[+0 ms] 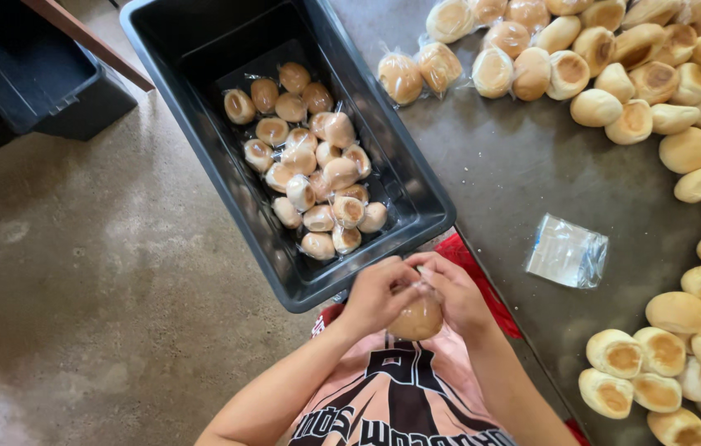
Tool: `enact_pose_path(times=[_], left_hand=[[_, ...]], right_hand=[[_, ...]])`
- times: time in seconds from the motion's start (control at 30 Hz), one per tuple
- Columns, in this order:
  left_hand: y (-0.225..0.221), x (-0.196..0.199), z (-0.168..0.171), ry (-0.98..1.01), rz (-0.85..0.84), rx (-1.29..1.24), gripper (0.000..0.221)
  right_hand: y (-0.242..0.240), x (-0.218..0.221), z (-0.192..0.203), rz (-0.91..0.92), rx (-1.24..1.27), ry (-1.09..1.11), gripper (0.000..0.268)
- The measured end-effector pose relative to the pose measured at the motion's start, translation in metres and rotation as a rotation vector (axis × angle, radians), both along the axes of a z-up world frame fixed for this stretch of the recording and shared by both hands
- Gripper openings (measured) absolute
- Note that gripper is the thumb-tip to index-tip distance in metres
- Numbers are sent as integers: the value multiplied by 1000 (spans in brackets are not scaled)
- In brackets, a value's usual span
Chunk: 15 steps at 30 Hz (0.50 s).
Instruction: The person organizes and packs bread rolls into a bin by hand, arranging several bagged rolls in rows inside a black plastic bin.
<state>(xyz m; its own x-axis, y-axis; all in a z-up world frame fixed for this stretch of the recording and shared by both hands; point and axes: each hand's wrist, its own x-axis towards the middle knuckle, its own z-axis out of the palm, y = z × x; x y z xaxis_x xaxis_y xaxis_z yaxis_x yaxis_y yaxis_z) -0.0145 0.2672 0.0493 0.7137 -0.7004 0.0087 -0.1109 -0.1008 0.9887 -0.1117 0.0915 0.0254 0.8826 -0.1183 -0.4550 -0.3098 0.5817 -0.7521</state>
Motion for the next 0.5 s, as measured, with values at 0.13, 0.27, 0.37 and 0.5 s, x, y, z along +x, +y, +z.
enact_pose_path(times=[0.13, 0.27, 0.37, 0.5], left_hand=[[24, 41, -8, -443, 146, 75, 5], [37, 61, -19, -300, 351, 285, 11], [37, 79, -18, -70, 458, 368, 33], [17, 92, -24, 5, 641, 399, 66]], right_hand=[[5, 47, -29, 260, -466, -22, 22], [-7, 101, -37, 411, -659, 73, 21], [-54, 166, -30, 355, -1052, -119, 52], [-149, 255, -51, 182, -1606, -322, 79]])
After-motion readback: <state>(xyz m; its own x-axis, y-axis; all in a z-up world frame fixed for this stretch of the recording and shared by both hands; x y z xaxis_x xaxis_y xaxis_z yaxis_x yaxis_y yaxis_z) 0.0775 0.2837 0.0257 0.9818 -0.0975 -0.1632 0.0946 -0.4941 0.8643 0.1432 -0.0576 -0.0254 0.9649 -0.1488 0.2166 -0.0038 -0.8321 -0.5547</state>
